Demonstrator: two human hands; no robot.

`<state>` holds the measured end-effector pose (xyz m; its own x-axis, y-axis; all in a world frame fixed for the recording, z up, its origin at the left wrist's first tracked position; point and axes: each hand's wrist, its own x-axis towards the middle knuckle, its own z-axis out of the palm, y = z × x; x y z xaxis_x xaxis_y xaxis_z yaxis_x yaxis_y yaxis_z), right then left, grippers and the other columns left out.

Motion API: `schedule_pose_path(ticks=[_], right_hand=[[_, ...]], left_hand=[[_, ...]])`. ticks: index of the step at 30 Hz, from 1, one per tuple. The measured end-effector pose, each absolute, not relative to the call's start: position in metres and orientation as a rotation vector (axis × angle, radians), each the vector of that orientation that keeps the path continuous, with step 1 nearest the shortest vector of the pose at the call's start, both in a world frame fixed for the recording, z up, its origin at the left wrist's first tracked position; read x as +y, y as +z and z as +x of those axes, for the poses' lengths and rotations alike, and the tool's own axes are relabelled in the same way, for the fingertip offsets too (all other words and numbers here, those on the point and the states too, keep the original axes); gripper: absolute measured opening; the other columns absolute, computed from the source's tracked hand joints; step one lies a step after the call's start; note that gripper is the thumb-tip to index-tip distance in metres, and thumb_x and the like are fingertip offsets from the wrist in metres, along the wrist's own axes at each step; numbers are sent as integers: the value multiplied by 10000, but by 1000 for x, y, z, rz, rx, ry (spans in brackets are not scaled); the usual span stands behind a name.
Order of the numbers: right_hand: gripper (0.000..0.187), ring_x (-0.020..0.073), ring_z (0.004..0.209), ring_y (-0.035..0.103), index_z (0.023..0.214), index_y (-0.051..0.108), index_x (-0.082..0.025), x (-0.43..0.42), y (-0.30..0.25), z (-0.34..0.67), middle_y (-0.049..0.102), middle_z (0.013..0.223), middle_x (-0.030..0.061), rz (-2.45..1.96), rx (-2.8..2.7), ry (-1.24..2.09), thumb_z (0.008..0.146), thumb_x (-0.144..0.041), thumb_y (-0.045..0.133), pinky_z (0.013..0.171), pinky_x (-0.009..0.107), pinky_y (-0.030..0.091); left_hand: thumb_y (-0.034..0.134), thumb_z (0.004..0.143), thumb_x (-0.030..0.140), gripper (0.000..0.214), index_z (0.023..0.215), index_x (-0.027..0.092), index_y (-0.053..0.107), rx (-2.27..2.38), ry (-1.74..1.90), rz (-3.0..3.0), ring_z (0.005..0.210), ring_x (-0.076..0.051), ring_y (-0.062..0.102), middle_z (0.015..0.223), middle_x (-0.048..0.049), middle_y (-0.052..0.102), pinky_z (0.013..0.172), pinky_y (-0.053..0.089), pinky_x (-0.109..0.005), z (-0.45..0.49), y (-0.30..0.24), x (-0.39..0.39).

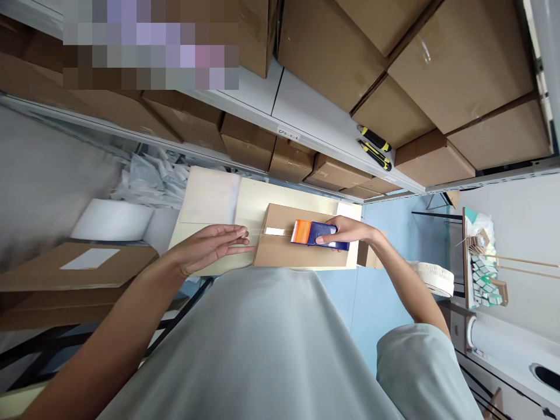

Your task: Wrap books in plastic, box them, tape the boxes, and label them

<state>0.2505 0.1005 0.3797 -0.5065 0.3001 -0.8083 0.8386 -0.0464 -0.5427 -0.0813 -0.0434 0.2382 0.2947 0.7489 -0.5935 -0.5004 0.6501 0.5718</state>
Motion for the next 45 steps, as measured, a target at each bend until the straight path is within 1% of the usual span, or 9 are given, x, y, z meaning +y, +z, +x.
schedule_pose_path(ticks=[13, 19, 22, 25, 31, 34, 38, 42, 45], right_hand=[[627, 139, 630, 563, 856, 663, -195, 91, 366, 238, 655, 718, -24, 1230, 1804, -1432, 779, -809, 768, 562, 253, 399], [630, 128, 604, 524, 815, 639, -202, 90, 366, 236, 603, 671, -43, 1250, 1794, -1414, 769, -818, 769, 549, 255, 375], [629, 126, 607, 524, 823, 643, -201, 87, 367, 236, 609, 679, -40, 1277, 1778, -1421, 756, -811, 782, 548, 254, 377], [615, 127, 618, 546, 850, 661, -199, 84, 368, 235, 638, 701, -32, 1281, 1767, -1435, 743, -786, 810, 547, 250, 379], [629, 128, 608, 565, 834, 668, -195, 81, 372, 230, 659, 687, -19, 1289, 1773, -1432, 710, -791, 827, 544, 246, 384], [659, 127, 608, 565, 817, 669, -187, 80, 372, 227, 654, 680, -13, 1270, 1788, -1449, 683, -812, 830, 550, 244, 393], [684, 120, 593, 524, 800, 667, -182, 79, 370, 227, 609, 651, -25, 1240, 1843, -1408, 682, -841, 809, 535, 247, 365], [703, 122, 599, 530, 829, 683, -171, 77, 368, 230, 636, 678, -11, 1230, 1840, -1404, 691, -850, 797, 536, 251, 351], [707, 118, 577, 507, 785, 675, -171, 77, 369, 232, 619, 645, -13, 1232, 1844, -1396, 691, -863, 785, 536, 254, 346]], left_hand=[[979, 533, 677, 585, 782, 191, 770, 1122, 781, 371, 893, -246, 738, 843, -48, 738, 1106, 581, -538, -81, 195, -49], [952, 497, 706, 646, 846, 189, 781, 1177, 743, 462, 906, -277, 736, 889, -99, 796, 975, 604, -474, -55, 182, -42], [928, 566, 679, 678, 995, 176, 780, 1267, 780, 538, 897, -265, 746, 936, -101, 809, 927, 607, -429, -49, 179, -44], [915, 643, 593, 837, 1348, 198, 694, 1530, 784, 624, 958, -277, 782, 1163, -114, 810, 985, 603, -443, -51, 182, -53], [653, 948, 600, 787, 1605, 193, 502, 1461, 927, 755, 1548, -316, 500, 1691, -157, 497, 1293, 382, -432, -27, 217, -91], [697, 922, 613, 931, 1683, 199, 356, 1361, 848, 907, 1638, -333, 341, 1756, -162, 389, 1346, 274, -475, -5, 225, -103], [734, 887, 656, 1022, 1684, 176, 312, 1310, 648, 954, 1598, -394, 404, 1714, -216, 435, 1306, 351, -545, 1, 221, -106], [808, 824, 667, 1317, 1753, 170, 19, 1563, 759, 1288, 1688, -429, 83, 1827, -245, 62, 1346, 186, -640, 1, 223, -101], [790, 800, 748, 1414, 1749, 164, -80, 1548, 867, 1622, 1691, -427, -5, 1826, -254, -21, 1344, 160, -658, 12, 223, -89]])
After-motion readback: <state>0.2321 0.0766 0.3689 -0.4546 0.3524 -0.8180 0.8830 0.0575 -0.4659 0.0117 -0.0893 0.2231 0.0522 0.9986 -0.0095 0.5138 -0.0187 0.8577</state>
